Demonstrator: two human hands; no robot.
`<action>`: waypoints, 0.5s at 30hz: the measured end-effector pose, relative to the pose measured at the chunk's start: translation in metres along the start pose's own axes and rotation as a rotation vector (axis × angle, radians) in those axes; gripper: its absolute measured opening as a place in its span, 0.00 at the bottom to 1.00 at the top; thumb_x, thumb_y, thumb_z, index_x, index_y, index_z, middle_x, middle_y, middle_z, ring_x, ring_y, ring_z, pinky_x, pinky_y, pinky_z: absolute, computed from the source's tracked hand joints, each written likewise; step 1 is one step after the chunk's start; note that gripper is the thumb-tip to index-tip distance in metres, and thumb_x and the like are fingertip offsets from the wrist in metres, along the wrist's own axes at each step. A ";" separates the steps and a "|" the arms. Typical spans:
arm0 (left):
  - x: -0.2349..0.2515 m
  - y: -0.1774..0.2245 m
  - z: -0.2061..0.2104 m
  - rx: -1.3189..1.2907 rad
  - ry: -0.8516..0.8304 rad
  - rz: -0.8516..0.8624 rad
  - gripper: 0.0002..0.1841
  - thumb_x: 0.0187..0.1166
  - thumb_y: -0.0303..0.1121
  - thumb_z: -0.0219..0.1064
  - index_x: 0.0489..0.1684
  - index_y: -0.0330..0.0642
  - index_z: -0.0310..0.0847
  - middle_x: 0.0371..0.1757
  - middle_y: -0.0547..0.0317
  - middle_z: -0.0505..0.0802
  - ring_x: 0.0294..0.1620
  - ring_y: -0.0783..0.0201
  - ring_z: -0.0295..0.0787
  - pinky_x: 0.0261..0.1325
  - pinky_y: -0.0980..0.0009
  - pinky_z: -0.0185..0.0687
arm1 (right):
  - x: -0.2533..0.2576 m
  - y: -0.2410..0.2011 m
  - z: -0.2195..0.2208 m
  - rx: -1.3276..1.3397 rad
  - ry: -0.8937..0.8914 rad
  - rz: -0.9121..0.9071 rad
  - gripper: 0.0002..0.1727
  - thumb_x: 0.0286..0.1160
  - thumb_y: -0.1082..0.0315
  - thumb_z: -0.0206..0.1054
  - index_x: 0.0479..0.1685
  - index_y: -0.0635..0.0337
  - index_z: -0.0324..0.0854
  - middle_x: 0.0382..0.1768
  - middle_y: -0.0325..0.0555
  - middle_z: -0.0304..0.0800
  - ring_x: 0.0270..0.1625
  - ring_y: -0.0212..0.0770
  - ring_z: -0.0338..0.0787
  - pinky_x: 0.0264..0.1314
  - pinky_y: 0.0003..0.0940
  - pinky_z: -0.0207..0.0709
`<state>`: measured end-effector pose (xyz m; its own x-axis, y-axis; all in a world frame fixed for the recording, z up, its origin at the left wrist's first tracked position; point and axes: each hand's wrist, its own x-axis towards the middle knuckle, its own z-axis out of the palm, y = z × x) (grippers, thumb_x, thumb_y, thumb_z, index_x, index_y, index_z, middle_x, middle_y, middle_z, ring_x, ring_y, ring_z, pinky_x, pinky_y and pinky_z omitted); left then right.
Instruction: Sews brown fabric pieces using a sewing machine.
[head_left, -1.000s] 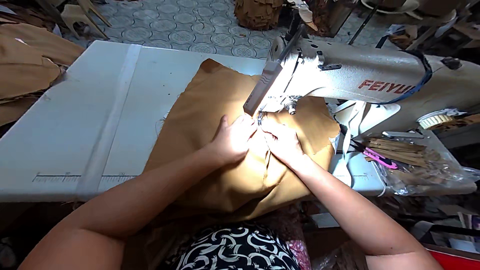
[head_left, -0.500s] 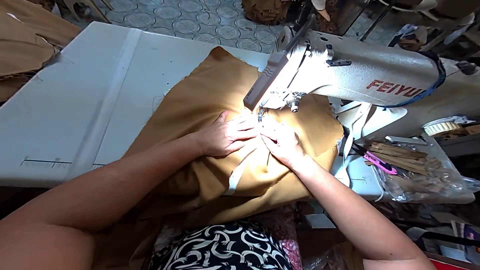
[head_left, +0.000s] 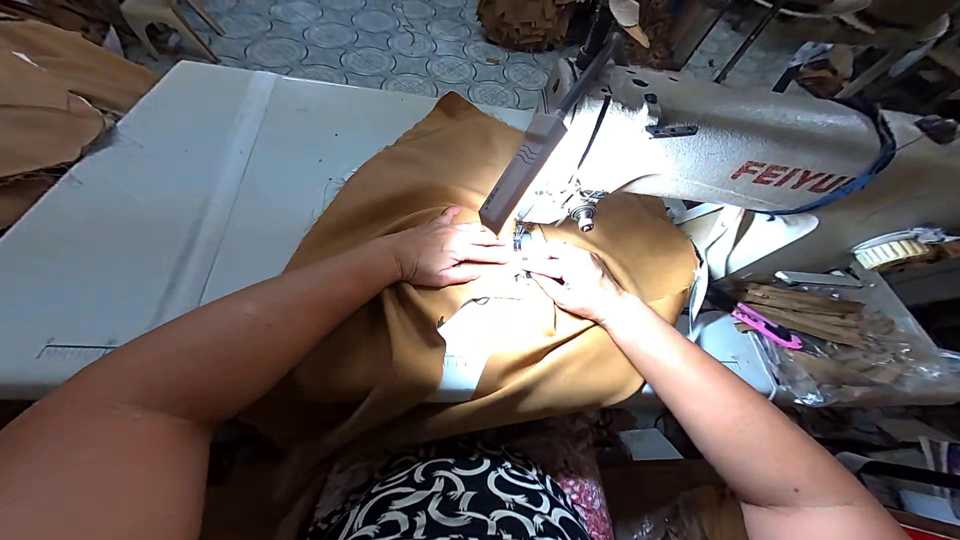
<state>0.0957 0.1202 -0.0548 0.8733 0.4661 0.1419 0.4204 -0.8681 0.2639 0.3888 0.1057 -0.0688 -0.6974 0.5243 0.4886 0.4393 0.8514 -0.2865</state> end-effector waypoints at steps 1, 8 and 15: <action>0.000 -0.001 -0.001 0.001 -0.010 0.004 0.27 0.87 0.48 0.43 0.80 0.61 0.80 0.85 0.63 0.79 0.91 0.49 0.63 0.81 0.20 0.46 | -0.001 0.003 0.000 0.010 0.000 -0.029 0.16 0.75 0.68 0.61 0.48 0.55 0.97 0.41 0.52 0.94 0.47 0.48 0.93 0.51 0.42 0.84; 0.000 -0.007 -0.003 0.005 -0.028 0.029 0.27 0.88 0.48 0.42 0.81 0.64 0.79 0.84 0.65 0.80 0.91 0.50 0.64 0.82 0.22 0.45 | 0.001 0.012 0.000 0.055 0.027 -0.098 0.16 0.72 0.70 0.62 0.45 0.56 0.97 0.39 0.51 0.95 0.43 0.46 0.93 0.47 0.39 0.84; 0.004 -0.023 -0.003 -0.021 -0.016 0.044 0.28 0.87 0.48 0.41 0.77 0.60 0.83 0.80 0.64 0.84 0.89 0.49 0.67 0.84 0.24 0.46 | 0.007 0.018 0.002 0.032 -0.003 -0.051 0.17 0.75 0.67 0.60 0.48 0.54 0.97 0.39 0.51 0.94 0.44 0.47 0.92 0.48 0.41 0.84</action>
<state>0.0889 0.1431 -0.0574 0.8946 0.4249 0.1384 0.3766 -0.8836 0.2781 0.3907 0.1247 -0.0717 -0.7202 0.4798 0.5010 0.3847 0.8772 -0.2871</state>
